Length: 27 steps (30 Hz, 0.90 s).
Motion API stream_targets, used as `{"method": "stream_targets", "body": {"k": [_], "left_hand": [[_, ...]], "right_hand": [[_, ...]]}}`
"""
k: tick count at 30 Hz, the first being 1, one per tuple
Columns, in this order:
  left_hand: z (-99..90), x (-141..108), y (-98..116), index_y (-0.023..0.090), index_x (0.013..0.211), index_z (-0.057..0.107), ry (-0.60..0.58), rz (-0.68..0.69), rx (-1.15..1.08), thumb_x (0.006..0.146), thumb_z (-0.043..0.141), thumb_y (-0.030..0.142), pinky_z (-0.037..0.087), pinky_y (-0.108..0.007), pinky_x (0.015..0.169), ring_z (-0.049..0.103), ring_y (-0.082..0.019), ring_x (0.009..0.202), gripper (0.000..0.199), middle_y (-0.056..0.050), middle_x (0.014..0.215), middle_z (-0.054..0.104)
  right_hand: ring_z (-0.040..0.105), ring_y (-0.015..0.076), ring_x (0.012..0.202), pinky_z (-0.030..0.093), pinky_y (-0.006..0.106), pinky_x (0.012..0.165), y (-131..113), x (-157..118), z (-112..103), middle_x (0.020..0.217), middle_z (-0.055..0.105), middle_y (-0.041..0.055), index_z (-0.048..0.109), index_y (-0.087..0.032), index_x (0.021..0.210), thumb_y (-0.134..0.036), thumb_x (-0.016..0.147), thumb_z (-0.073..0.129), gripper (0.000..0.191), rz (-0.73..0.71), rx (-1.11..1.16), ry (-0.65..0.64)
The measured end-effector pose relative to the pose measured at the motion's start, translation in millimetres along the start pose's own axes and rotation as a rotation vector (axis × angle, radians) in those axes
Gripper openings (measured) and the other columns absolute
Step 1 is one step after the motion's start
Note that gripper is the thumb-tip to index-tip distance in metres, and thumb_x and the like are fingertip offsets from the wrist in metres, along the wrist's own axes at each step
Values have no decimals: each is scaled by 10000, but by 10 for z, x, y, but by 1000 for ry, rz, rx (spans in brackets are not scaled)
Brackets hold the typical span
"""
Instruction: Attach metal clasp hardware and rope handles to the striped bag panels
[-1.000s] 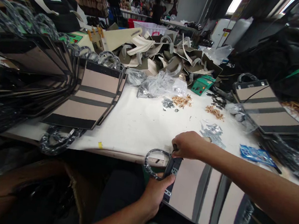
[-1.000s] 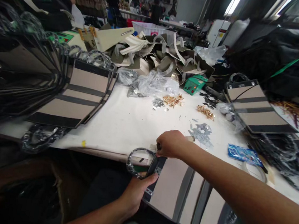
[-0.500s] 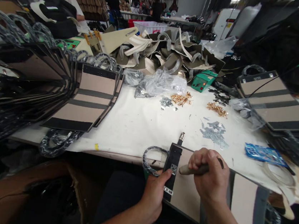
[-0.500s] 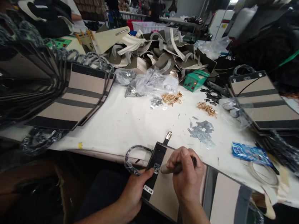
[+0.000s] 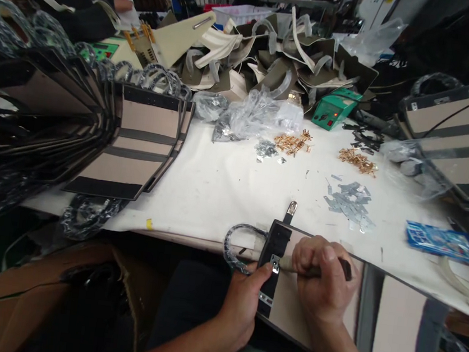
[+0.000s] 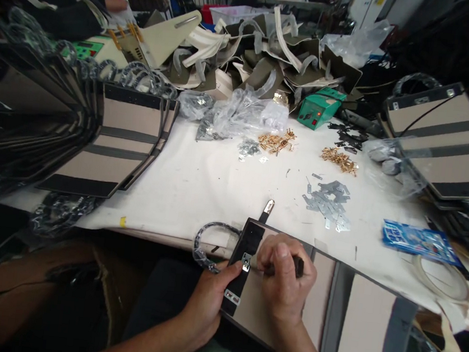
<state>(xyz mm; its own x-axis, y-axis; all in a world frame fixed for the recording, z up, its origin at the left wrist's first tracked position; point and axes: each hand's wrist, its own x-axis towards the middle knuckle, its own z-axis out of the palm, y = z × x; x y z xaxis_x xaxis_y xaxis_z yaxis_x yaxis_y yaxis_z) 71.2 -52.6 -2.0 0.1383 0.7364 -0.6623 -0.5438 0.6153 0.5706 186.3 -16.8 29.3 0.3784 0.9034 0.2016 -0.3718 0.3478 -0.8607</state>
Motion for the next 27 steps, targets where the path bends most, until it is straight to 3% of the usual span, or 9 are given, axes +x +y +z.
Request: {"method": "stream_targets", "body": {"k": [3,7,10,15,18,20,22,24,27], "left_hand": [[-10,10,-3,120,886,780,3,-6,1,683,872,458,504,-362,801,703,-291,876,405,-115,874,763],[-4,-3,7,124,981,794,9,-3,-1,681,876,456,506,-392,873,702,-323,974,455,-125,921,772],[-4,-9,10,121,974,795,7,10,4,681,875,457,502,-398,891,696,-335,1006,453,-131,943,775],[-12,5,8,111,934,788,-17,29,15,699,863,468,511,-398,850,708,-325,923,434,-134,936,777],[-1,-1,22,132,1004,791,-39,110,13,727,854,446,506,-402,932,692,-334,1045,423,-130,1038,778],[4,-11,25,148,994,793,-41,145,5,730,854,434,504,-404,958,677,-342,1108,394,-124,1056,779],[2,-18,12,152,958,791,-45,144,-11,715,859,423,517,-414,935,692,-348,1078,370,-123,1003,786],[-8,-18,-12,146,931,787,-48,128,-25,701,859,419,528,-425,895,717,-343,985,364,-125,934,788],[-25,-13,-46,143,922,787,-55,117,-47,679,867,412,527,-431,883,727,-333,918,371,-126,902,786]], "right_hand": [[469,126,493,365,263,461,20,35,-18,576,506,-22,569,-196,675,-268,954,631,294,2,0,0],[374,98,435,300,234,405,36,139,-72,556,445,-50,492,-204,645,-307,934,607,328,119,141,171],[375,99,434,310,240,410,53,133,-76,557,451,-52,486,-207,643,-312,937,602,333,111,134,194],[492,141,531,387,288,514,54,-48,63,596,521,-24,550,-210,695,-257,972,616,288,-71,-174,-28],[519,142,598,408,298,583,12,-69,187,648,557,-6,566,-201,693,-227,966,638,284,-158,-454,-250],[503,131,576,386,285,561,-29,-8,243,630,553,-12,553,-198,658,-265,959,659,326,-134,-585,-371],[467,124,519,357,280,516,-68,81,263,567,521,-26,546,-200,631,-346,966,657,382,-24,-628,-377],[446,127,478,346,283,484,-96,159,261,531,501,-33,535,-209,623,-423,978,634,426,87,-567,-299],[451,131,477,360,286,487,-116,202,281,549,520,-29,528,-213,630,-468,978,618,441,119,-493,-279]]}}
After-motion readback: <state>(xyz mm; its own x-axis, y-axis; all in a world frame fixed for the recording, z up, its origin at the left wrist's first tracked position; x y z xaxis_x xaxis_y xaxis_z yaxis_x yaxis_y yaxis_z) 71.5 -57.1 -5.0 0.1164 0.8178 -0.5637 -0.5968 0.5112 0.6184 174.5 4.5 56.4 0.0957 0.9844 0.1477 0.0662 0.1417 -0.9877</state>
